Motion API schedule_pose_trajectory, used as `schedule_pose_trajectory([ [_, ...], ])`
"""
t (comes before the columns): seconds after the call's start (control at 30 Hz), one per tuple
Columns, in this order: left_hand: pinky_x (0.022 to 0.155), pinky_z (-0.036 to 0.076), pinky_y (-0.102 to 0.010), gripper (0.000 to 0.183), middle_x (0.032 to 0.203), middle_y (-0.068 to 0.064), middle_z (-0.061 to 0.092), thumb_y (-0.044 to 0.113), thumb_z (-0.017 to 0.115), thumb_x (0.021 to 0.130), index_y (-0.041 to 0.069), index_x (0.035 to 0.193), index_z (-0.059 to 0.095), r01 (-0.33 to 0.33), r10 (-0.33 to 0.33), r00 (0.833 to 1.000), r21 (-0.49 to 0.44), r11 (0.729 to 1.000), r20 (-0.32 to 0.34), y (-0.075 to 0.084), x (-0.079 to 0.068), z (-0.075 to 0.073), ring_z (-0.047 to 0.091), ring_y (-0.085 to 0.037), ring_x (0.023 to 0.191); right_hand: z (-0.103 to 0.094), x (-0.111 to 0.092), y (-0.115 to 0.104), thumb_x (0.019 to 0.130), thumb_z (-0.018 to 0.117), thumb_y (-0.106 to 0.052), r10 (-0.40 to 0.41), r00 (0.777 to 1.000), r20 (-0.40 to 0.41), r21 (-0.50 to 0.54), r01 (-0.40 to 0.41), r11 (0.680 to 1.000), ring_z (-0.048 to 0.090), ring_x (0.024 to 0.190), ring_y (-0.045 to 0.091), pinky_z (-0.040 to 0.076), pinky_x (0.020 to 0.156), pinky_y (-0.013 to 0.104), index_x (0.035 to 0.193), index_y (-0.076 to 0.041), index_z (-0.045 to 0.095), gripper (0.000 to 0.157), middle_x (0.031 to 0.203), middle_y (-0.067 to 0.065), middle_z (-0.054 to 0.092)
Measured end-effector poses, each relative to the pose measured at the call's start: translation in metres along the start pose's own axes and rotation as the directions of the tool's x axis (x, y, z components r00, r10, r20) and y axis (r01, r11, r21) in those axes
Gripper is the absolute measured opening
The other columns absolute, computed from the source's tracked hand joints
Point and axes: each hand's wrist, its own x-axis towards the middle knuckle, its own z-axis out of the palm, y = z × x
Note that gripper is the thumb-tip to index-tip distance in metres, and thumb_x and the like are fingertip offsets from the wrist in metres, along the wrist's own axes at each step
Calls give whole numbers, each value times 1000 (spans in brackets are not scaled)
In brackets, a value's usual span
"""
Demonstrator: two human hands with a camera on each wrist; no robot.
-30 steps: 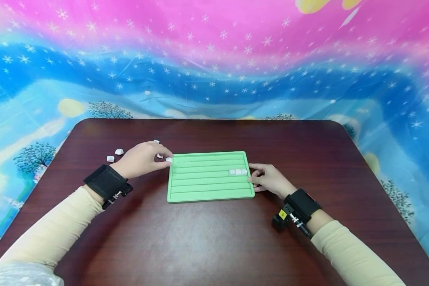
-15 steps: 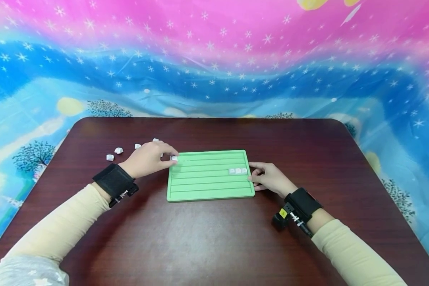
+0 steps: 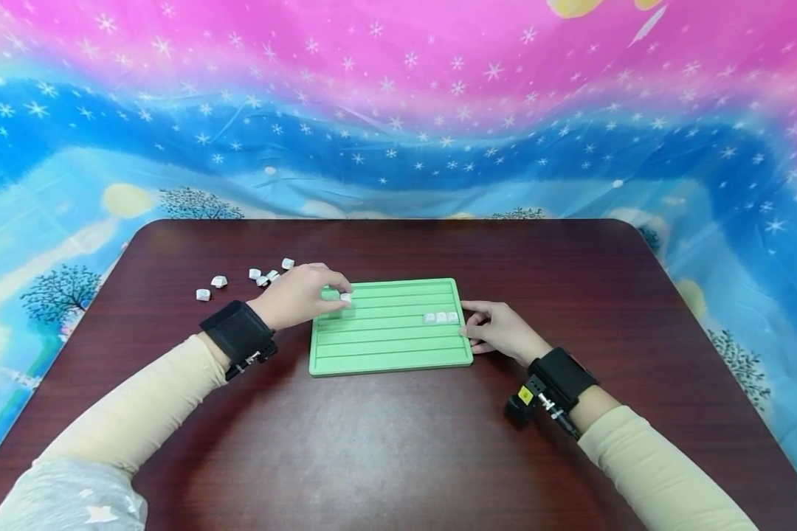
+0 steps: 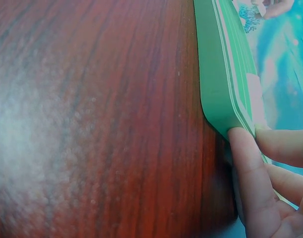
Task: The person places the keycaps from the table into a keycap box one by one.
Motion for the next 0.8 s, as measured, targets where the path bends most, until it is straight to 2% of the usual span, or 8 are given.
schedule_pose_trajectory([
  [0.17, 81, 53, -35, 15, 96, 0, 73, 19, 78, 93, 10, 105, 77, -6, 6, 999, 11, 1000, 35, 8, 5, 2, 66, -17, 90, 0, 0, -1, 102, 62, -4, 6, 1000, -4, -10, -6, 1000, 66, 87, 20, 59, 75, 31, 159, 3, 29, 67, 104, 17, 56],
  [0.3, 81, 53, -35, 16, 96, 1, 73, 22, 79, 92, 12, 104, 77, -30, 29, 999, 59, 998, 32, 13, 8, 3, 65, -16, 90, 1, 1, -1, 102, 62, -4, 7, 1000, -8, -9, -7, 1000, 66, 86, 19, 59, 75, 30, 159, 2, 29, 66, 105, 17, 57],
  [0.57, 79, 52, -35, 16, 96, 2, 72, 23, 79, 92, 13, 104, 77, -33, 29, 998, 98, 995, 51, 19, 14, 9, 63, -17, 87, 2, 0, 1, 102, 62, -4, 2, 1000, -9, 3, -2, 1000, 66, 87, 20, 59, 75, 31, 159, 2, 29, 66, 104, 17, 56],
  [0.8, 74, 52, -34, 13, 93, 4, 72, 23, 78, 93, 14, 101, 76, -56, 51, 998, 116, 992, 41, 24, 19, 16, 60, -15, 84, 2, 0, 0, 102, 62, -3, 0, 1000, -10, -4, 0, 1000, 66, 87, 20, 59, 74, 31, 159, 3, 29, 66, 104, 18, 56],
])
